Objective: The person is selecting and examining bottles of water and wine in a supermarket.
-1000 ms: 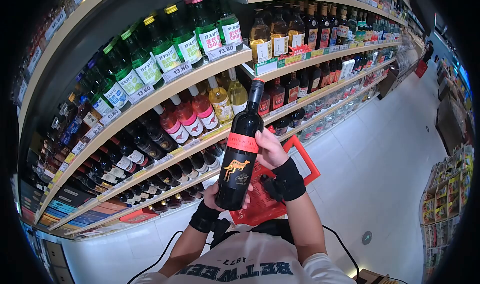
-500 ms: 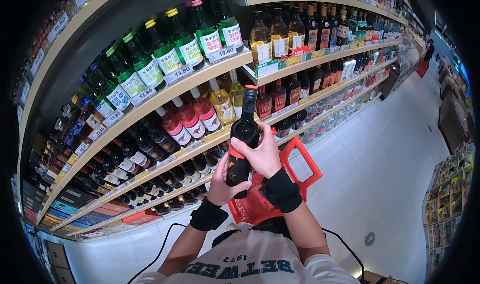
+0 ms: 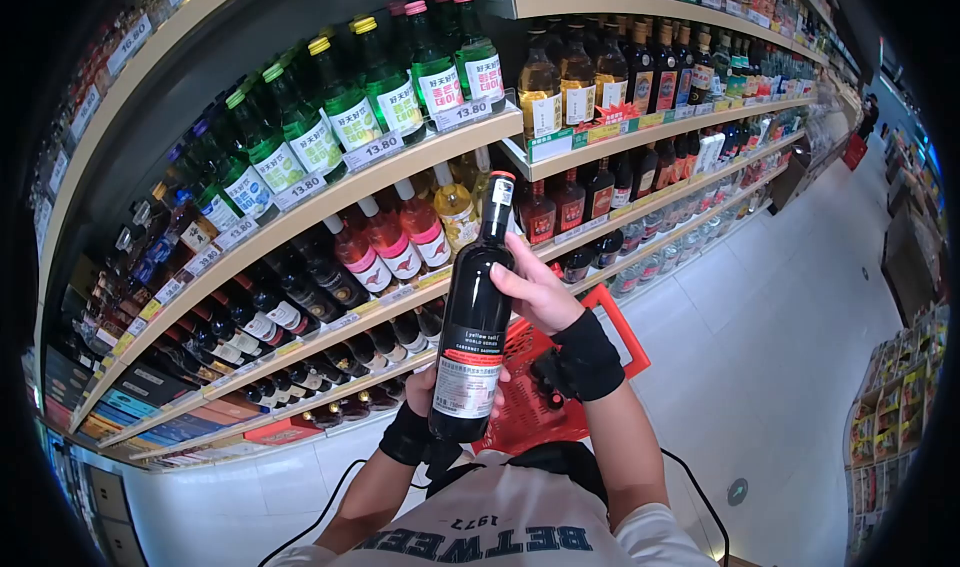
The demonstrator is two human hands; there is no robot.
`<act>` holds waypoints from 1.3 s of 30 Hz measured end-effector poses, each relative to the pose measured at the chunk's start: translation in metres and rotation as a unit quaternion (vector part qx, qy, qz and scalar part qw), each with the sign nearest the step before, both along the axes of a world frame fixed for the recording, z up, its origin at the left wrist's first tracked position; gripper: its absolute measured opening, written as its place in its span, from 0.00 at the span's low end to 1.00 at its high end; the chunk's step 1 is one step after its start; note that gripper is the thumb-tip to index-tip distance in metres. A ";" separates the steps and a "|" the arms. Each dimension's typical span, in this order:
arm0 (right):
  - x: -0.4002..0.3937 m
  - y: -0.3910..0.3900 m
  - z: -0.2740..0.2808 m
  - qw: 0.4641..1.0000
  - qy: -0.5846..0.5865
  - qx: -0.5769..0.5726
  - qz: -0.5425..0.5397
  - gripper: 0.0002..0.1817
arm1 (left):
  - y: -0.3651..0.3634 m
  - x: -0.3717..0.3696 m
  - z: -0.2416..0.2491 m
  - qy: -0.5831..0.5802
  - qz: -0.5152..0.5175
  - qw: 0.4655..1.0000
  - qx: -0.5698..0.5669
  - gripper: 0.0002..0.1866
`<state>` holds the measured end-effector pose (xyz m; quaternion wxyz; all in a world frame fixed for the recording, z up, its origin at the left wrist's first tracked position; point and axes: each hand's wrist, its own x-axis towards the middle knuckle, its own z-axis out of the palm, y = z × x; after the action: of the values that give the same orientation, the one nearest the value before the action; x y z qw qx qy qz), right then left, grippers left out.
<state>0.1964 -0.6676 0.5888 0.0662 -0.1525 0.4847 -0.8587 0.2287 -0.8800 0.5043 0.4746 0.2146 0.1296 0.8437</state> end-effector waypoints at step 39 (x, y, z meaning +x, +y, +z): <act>0.059 0.003 0.043 0.880 0.246 0.392 -0.105 0.24 | 0.009 0.007 -0.063 0.440 0.395 0.691 -0.417 0.50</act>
<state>0.2554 -0.6648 0.6322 -0.0914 -0.2690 0.7955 -0.5352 0.2355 -0.8709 0.4415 0.0271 0.2701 0.7348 0.6216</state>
